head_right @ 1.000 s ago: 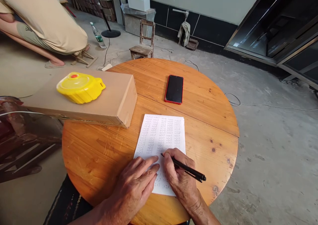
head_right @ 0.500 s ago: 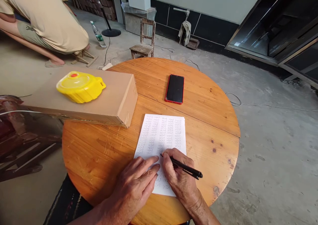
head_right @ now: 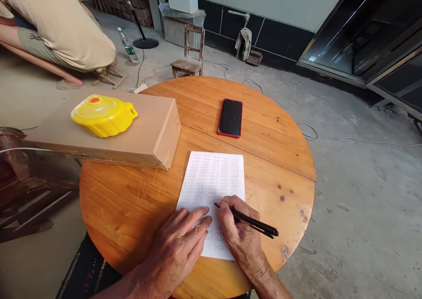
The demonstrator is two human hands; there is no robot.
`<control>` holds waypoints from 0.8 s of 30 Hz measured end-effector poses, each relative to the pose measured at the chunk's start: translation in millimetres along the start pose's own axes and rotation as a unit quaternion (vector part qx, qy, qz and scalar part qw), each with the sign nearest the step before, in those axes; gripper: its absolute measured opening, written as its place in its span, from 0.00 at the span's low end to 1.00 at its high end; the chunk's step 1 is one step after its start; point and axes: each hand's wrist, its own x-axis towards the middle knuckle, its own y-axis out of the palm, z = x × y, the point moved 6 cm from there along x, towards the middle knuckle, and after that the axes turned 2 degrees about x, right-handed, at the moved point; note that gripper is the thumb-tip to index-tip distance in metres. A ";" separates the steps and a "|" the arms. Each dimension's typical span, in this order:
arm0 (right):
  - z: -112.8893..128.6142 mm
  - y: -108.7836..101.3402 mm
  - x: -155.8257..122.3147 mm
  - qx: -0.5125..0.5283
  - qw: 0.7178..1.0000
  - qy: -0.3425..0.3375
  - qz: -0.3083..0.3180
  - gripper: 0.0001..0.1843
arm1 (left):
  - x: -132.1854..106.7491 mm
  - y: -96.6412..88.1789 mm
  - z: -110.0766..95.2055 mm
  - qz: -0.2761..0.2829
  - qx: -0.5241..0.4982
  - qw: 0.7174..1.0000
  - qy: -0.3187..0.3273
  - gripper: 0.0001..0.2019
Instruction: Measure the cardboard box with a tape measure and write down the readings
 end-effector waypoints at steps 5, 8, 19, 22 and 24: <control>-5.1 0.8 -0.7 -0.003 1.000 0.018 0.006 0.12 | 0.8 0.3 -1.1 0.000 0.001 1.000 0.003 0.13; -5.3 3.1 -0.7 -0.011 1.000 0.000 0.014 0.12 | 0.6 0.5 -1.3 -0.005 0.004 1.000 0.005 0.13; -9.8 6.1 -3.5 -0.013 0.999 -0.001 0.032 0.12 | 0.1 -0.1 0.1 -0.011 -0.002 1.000 0.005 0.13; -7.8 6.6 -2.5 -0.019 0.999 -0.003 0.034 0.12 | 0.5 -0.1 0.6 -0.010 -0.004 1.000 0.003 0.13; -4.9 7.2 -1.6 -0.022 0.999 -0.007 0.035 0.12 | 0.6 -0.2 0.7 -0.008 -0.006 1.000 0.002 0.13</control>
